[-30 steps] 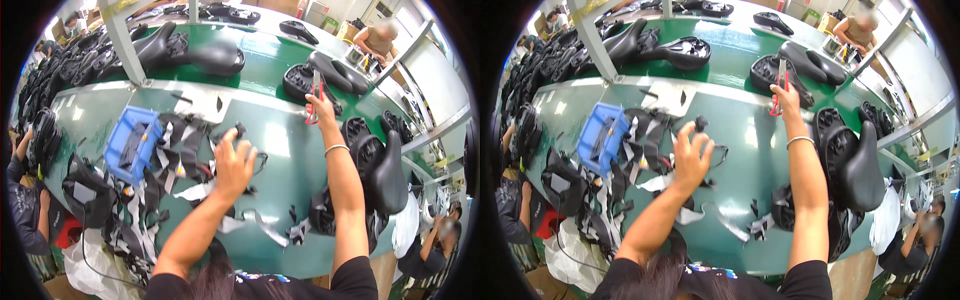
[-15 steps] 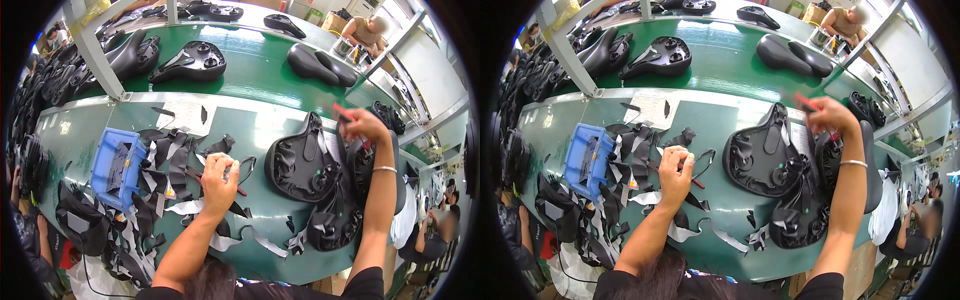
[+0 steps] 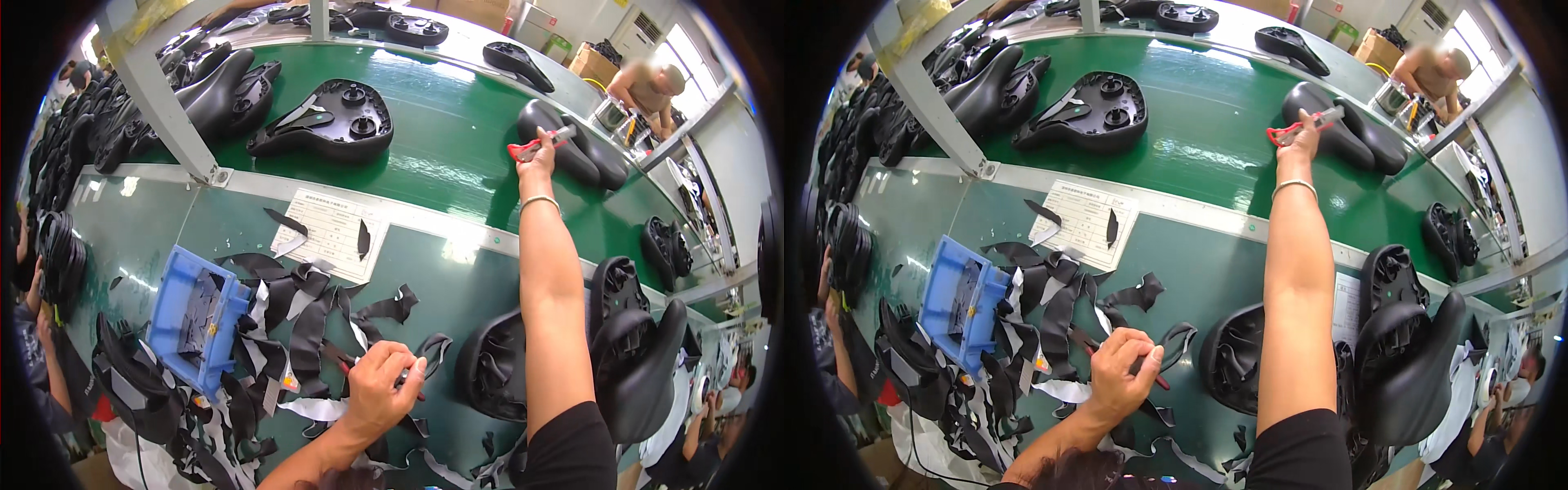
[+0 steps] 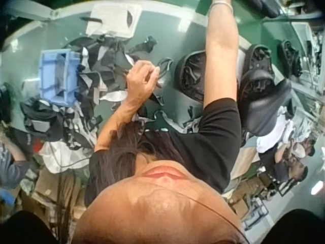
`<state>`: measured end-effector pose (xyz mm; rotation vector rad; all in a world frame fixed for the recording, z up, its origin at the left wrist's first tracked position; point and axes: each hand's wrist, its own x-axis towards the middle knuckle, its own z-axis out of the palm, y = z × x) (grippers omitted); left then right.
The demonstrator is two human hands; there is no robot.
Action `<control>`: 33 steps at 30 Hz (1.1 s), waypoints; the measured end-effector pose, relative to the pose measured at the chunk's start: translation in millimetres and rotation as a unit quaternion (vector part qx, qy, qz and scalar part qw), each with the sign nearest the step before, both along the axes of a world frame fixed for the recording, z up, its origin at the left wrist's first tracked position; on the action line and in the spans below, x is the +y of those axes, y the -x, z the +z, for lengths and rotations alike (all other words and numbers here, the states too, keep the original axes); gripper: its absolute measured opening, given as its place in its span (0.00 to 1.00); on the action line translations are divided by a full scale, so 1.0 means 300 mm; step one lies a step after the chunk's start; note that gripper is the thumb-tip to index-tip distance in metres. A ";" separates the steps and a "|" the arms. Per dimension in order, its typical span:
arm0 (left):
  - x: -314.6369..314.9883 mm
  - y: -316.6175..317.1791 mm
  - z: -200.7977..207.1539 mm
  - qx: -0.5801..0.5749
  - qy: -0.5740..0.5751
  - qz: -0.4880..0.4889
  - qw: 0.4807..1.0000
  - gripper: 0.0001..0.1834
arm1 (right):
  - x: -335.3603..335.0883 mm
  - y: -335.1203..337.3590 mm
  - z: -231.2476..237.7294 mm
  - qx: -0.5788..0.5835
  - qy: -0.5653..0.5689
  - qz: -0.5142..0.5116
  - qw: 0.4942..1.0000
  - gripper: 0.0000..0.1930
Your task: The person uses red-handled shears to trim excess black fabric from the underside of bicycle seats on a green assembly line. They repeatedly pick up seats, cut the loose material, and place the finished items on the table. The person also uses pliers to pull out stubborn fabric pieces.
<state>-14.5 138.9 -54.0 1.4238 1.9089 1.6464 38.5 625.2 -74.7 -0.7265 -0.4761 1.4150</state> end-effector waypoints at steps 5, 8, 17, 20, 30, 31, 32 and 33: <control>0.013 -0.007 0.003 0.001 -0.004 0.003 1.000 0.07 | -0.138 -0.097 0.169 -0.044 -0.036 -0.119 0.991 0.24; 0.034 -0.023 -0.003 -0.017 0.003 -0.014 1.000 0.07 | -0.191 -0.393 0.346 -0.206 -0.002 0.017 0.978 0.16; 0.007 -0.011 0.005 -0.040 0.014 -0.024 0.999 0.09 | -1.275 -0.886 0.598 -0.329 -0.002 0.204 0.922 0.22; 0.015 -0.023 0.002 -0.041 0.009 -0.042 0.998 0.09 | -1.388 -0.959 0.678 -0.478 0.046 0.208 0.852 0.28; -0.004 -0.006 0.006 0.016 0.028 -0.049 0.998 0.08 | -0.520 -0.606 0.839 -0.438 -0.205 0.070 0.872 0.18; -0.011 -0.002 0.016 0.019 0.034 -0.044 0.998 0.08 | -0.387 -0.543 0.801 -0.412 -0.178 0.048 0.892 0.16; -0.002 -0.013 0.020 0.025 0.041 -0.046 0.998 0.07 | -0.217 -0.559 0.758 -0.399 -0.144 0.043 0.904 0.14; 0.001 -0.017 0.019 0.025 0.046 -0.047 0.998 0.07 | -0.058 -0.578 0.685 -0.384 -0.111 0.044 0.916 0.13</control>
